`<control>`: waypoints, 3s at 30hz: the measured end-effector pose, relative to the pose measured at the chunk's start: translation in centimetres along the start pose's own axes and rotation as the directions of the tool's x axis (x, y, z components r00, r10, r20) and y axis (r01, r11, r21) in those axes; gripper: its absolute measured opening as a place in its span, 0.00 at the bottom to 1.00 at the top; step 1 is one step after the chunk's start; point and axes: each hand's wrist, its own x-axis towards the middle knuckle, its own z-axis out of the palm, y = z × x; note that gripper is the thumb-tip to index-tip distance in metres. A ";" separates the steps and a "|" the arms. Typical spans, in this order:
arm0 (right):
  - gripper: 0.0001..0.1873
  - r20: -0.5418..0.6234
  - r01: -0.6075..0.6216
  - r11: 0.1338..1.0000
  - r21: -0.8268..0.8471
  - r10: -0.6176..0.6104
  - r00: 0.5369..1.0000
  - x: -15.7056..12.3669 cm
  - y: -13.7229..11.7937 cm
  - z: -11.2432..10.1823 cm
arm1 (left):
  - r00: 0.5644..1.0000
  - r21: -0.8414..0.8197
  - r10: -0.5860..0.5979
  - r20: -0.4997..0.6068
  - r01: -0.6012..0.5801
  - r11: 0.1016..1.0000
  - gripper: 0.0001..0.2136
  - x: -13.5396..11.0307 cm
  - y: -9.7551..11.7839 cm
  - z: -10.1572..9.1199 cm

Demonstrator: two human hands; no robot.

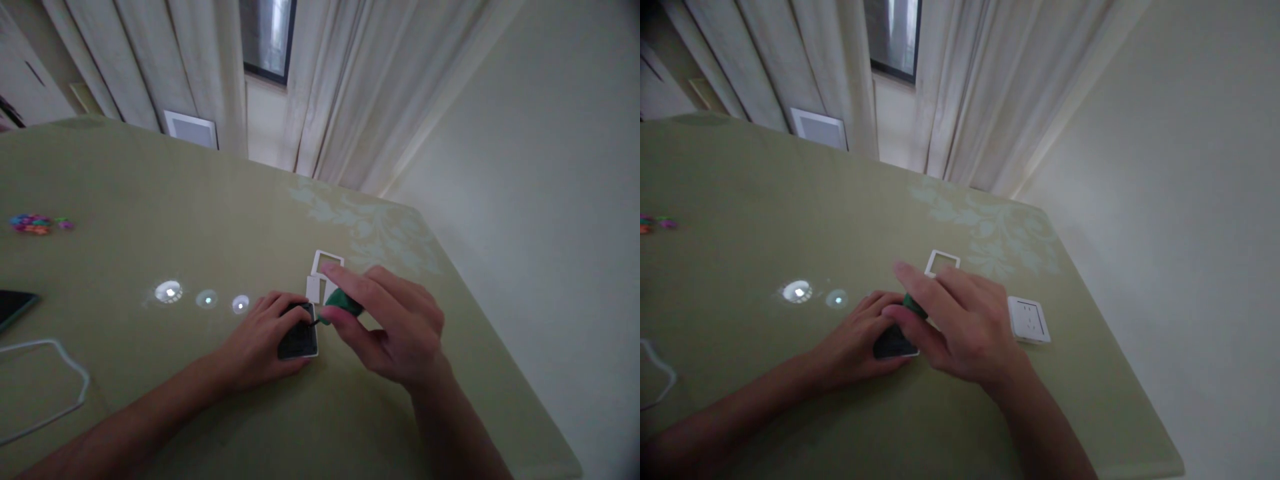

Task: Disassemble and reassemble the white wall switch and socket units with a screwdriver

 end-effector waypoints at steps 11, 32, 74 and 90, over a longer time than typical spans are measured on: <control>0.11 -0.048 -0.063 0.991 -0.116 0.058 0.997 0.5 0.9 -0.3 | 0.999 0.021 -0.035 -0.016 0.036 0.999 0.23 0.1 -0.1 0.1; 0.26 0.675 -0.026 0.853 -0.522 0.431 0.599 7.9 0.2 -4.0 | 0.999 -0.005 -0.014 -0.049 0.013 1.000 0.22 0.7 -1.2 0.9; 0.21 0.860 0.228 0.830 -0.509 0.476 0.186 12.6 -1.9 -1.9 | 0.996 0.006 0.002 -0.090 -0.001 1.000 0.22 1.9 -1.8 2.2; 0.23 0.831 0.227 0.801 -0.554 0.516 0.206 12.5 -1.4 -2.2 | 0.994 -0.008 0.005 -0.110 -0.006 1.000 0.22 2.0 -1.8 2.3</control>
